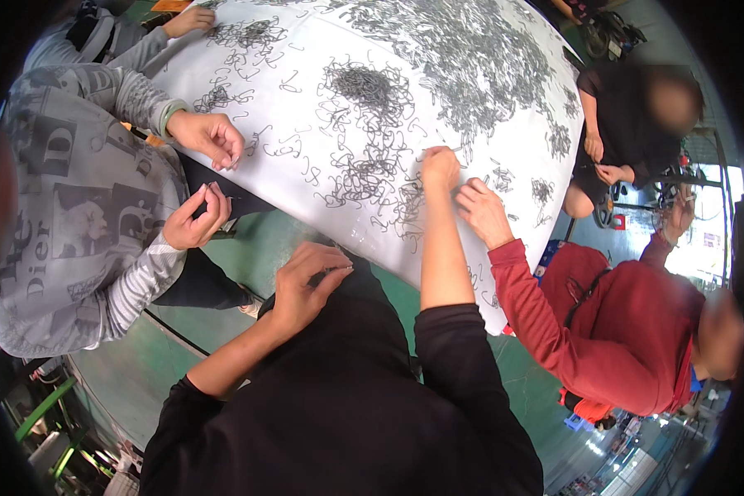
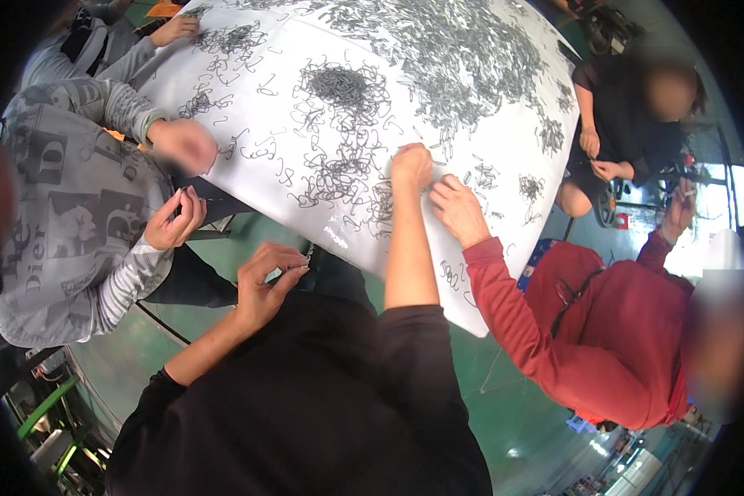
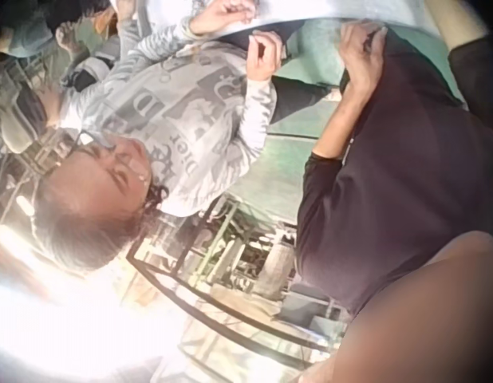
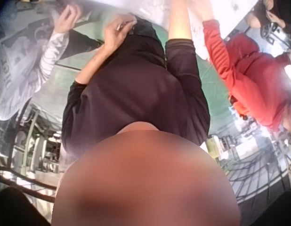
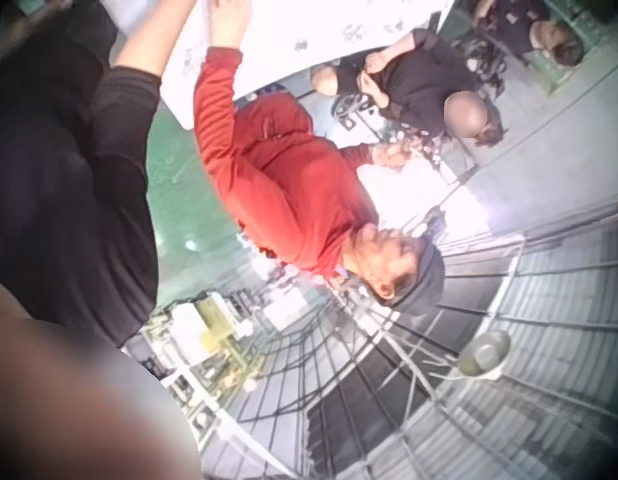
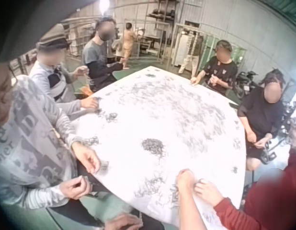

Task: The person repeatedly picks up small metal wire pieces from a large white sheet and links them together by hand. They occasionally reach up to hang the assembled chain on a nearby metal frame. Other people at the table perform the same task simultaneously.

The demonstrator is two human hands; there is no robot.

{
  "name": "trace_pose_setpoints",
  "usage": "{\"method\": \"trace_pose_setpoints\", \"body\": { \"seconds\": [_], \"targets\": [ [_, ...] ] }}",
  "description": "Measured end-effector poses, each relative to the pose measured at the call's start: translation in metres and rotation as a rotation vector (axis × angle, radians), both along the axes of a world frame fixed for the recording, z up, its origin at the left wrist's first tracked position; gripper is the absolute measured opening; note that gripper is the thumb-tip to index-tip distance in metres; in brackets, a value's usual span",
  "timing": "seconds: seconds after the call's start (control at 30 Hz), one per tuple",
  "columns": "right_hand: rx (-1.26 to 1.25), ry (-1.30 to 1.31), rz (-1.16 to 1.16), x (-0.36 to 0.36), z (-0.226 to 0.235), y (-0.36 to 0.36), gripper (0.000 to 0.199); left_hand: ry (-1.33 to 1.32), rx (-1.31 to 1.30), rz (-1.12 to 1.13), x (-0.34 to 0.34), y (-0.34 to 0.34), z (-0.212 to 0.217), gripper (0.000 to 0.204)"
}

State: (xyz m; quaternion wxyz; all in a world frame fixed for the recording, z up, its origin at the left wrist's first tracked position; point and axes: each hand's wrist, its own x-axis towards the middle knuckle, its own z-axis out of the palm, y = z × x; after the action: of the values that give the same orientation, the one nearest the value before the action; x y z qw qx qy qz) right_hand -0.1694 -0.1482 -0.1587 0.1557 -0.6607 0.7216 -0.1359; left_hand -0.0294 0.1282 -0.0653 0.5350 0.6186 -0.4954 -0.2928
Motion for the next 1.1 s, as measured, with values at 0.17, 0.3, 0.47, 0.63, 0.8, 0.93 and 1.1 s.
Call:
{"method": "trace_pose_setpoints", "body": {
  "seconds": [0.17, 0.3, 0.47, 0.63, 0.8, 0.93, 1.1],
  "targets": [
    [0.206, 0.229, 0.101, -0.006, -0.014, -0.027, 0.021, 0.027, 0.007, 0.048, -0.003, 0.002, -0.003, 0.014],
    [-0.025, 0.172, 0.257, -0.012, -0.019, -0.011, 0.022, 0.002, -0.004, 0.037, -0.004, 0.002, -0.007, 0.014],
    [0.131, -0.568, 0.168, -0.021, 0.028, 0.063, 0.015, 0.031, -0.022, -0.004, -0.002, 0.006, -0.011, 0.014],
    [0.319, -1.123, 0.071, -0.021, 0.098, 0.171, 0.01, 0.038, -0.02, -0.022, -0.003, 0.014, -0.015, 0.015],
    [0.35, -1.251, 0.092, -0.019, 0.128, 0.241, 0.018, 0.074, 0.028, -0.043, -0.008, 0.026, -0.015, 0.018],
    [0.326, -1.261, 0.066, -0.018, 0.127, 0.262, 0.017, 0.105, -0.028, -0.06, -0.013, 0.03, -0.014, 0.018],
    [0.227, -1.223, 0.074, -0.021, 0.125, 0.267, 0.016, 0.044, -0.062, -0.097, -0.017, 0.032, -0.013, 0.02]
  ]
}}
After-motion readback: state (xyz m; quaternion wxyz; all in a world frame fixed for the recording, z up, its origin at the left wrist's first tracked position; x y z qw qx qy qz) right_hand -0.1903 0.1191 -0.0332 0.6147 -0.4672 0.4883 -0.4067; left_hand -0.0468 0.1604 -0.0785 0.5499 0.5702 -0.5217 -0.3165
